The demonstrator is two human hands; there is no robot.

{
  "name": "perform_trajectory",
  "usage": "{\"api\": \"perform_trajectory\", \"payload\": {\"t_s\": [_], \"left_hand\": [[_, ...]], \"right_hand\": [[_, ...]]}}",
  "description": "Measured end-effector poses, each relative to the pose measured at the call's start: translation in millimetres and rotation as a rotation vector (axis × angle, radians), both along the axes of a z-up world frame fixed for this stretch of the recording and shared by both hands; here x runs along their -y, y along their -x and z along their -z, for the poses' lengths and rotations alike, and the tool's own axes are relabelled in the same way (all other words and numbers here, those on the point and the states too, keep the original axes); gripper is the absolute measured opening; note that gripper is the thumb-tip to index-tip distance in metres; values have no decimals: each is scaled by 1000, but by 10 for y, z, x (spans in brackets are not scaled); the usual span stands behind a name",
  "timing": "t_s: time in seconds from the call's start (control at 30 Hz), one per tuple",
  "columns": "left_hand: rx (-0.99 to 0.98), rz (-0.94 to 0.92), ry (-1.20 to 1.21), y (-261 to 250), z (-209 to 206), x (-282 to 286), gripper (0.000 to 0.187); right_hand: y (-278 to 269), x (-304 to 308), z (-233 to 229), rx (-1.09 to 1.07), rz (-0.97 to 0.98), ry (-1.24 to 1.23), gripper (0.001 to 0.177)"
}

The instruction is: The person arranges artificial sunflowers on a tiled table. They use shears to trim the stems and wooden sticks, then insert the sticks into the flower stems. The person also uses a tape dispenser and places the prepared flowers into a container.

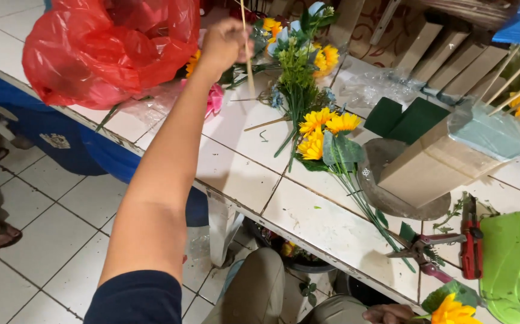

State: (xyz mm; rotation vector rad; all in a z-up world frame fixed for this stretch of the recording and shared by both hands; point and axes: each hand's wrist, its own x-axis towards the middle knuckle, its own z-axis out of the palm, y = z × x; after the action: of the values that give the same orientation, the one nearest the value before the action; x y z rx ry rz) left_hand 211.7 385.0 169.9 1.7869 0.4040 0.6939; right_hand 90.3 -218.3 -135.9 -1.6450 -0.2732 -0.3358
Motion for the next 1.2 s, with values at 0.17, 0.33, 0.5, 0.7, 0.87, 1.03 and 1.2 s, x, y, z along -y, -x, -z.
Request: {"api": "perform_trajectory", "payload": {"t_s": [0.17, 0.33, 0.5, 0.7, 0.87, 1.03, 1.2], "left_hand": [[485, 168, 295, 417, -328, 506, 15], [506, 285, 105, 1238, 19, 1443, 6], [543, 403, 216, 1803, 488, 2359, 20], [580, 529, 431, 2013, 929, 3026, 13], [560, 557, 344, 2102, 954, 3194, 24], [527, 306, -124, 2326, 557, 3043, 47], [675, 181, -136, 2802, 135, 2997, 27]], "right_hand": [[88, -296, -178, 191, -141, -183, 22], [421, -689, -1382, 285, -196, 160, 30], [345, -1034, -1953, 260, -485, 76, 35], [323, -1173, -1868, 75, -257, 198, 45], [424, -1203, -1940, 125, -357, 137, 11], [382, -1053, -1798, 83, -229, 165, 18], [508, -1320, -2192, 86, -886, -462, 11]]}}
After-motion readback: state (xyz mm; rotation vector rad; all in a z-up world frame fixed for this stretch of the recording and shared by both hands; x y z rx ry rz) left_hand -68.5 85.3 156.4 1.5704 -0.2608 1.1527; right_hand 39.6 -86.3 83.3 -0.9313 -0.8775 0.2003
